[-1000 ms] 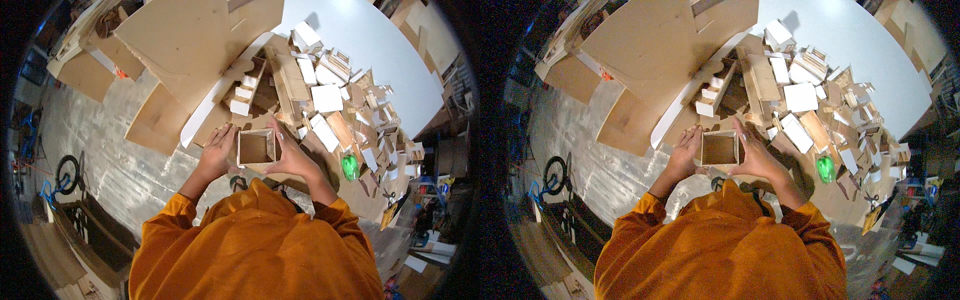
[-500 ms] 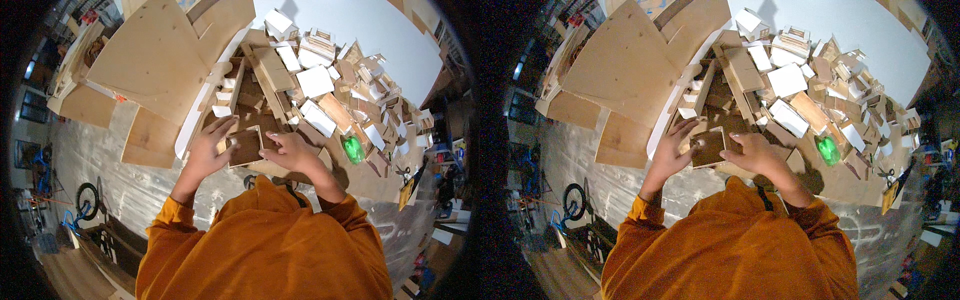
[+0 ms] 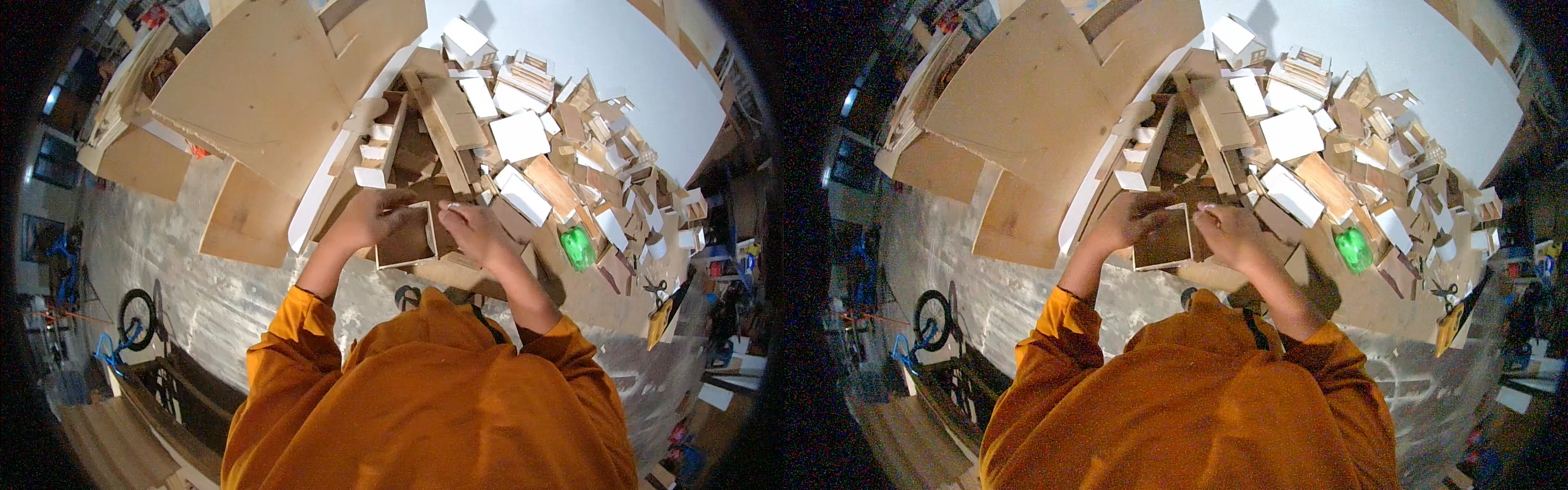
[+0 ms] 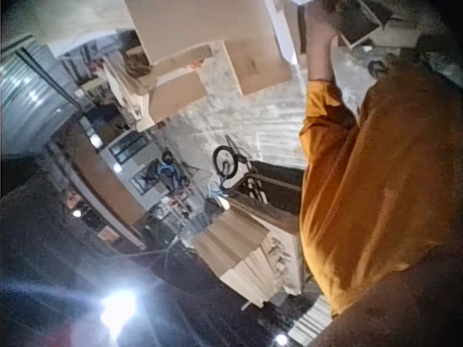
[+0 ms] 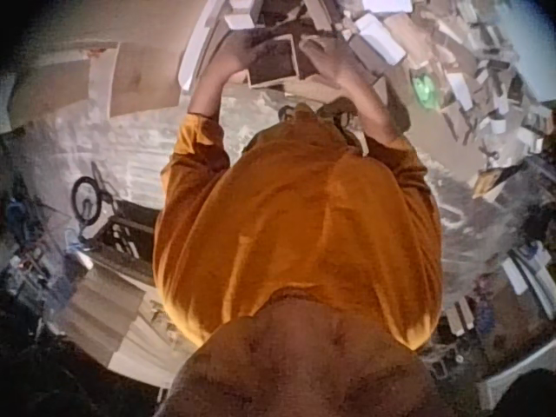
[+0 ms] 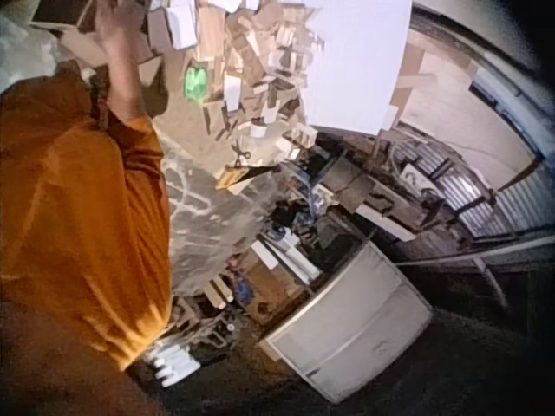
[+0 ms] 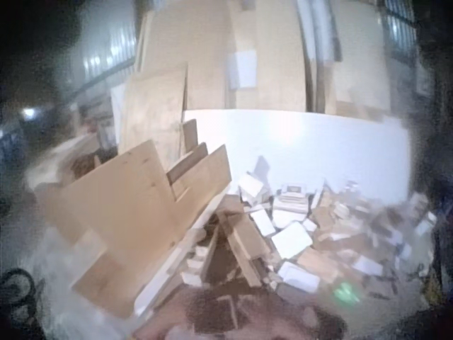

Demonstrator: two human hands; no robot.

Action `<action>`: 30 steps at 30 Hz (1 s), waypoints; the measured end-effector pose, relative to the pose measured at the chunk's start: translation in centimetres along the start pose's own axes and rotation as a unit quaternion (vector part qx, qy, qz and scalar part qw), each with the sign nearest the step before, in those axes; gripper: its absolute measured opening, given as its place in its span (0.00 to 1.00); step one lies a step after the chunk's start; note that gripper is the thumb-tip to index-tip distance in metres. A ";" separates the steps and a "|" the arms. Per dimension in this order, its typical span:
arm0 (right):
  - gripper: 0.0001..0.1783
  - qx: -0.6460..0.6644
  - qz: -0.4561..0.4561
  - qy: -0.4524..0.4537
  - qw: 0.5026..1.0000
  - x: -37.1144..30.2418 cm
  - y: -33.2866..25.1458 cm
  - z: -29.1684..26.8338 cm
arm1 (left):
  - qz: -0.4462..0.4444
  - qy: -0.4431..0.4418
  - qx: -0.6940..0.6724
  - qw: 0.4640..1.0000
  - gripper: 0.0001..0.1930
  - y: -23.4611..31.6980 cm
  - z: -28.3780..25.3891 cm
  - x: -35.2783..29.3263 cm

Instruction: The person assembles small wooden architectural models at a workbench, picking up small plywood pieces, checking their fit, and using scissors to trim a white paper element.

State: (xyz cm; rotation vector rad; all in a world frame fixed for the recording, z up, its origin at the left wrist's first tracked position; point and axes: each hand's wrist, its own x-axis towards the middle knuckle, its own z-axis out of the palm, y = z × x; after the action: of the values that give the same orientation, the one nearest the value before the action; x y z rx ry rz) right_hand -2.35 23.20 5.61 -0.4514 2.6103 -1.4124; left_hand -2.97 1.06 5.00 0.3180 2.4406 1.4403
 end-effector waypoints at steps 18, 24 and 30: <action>0.34 0.101 0.117 -0.246 0.957 6.4 3.9 1.4 | -0.147 0.123 -0.416 0.889 0.13 -4.6 10.7 -13.2; 0.35 -0.002 0.070 -0.212 0.975 5.4 4.7 1.4 | -0.159 0.136 -0.475 0.855 0.22 -2.4 10.9 -12.5; 0.32 0.068 0.126 -0.301 0.943 2.9 3.4 -0.2 | -0.136 0.220 -0.516 0.816 0.37 -0.9 11.6 -13.3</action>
State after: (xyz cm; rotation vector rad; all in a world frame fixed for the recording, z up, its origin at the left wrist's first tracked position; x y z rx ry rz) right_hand -5.85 24.17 2.90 -0.4284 1.9864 -1.1351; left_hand 13.54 5.62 0.67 -0.6356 1.4561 2.5773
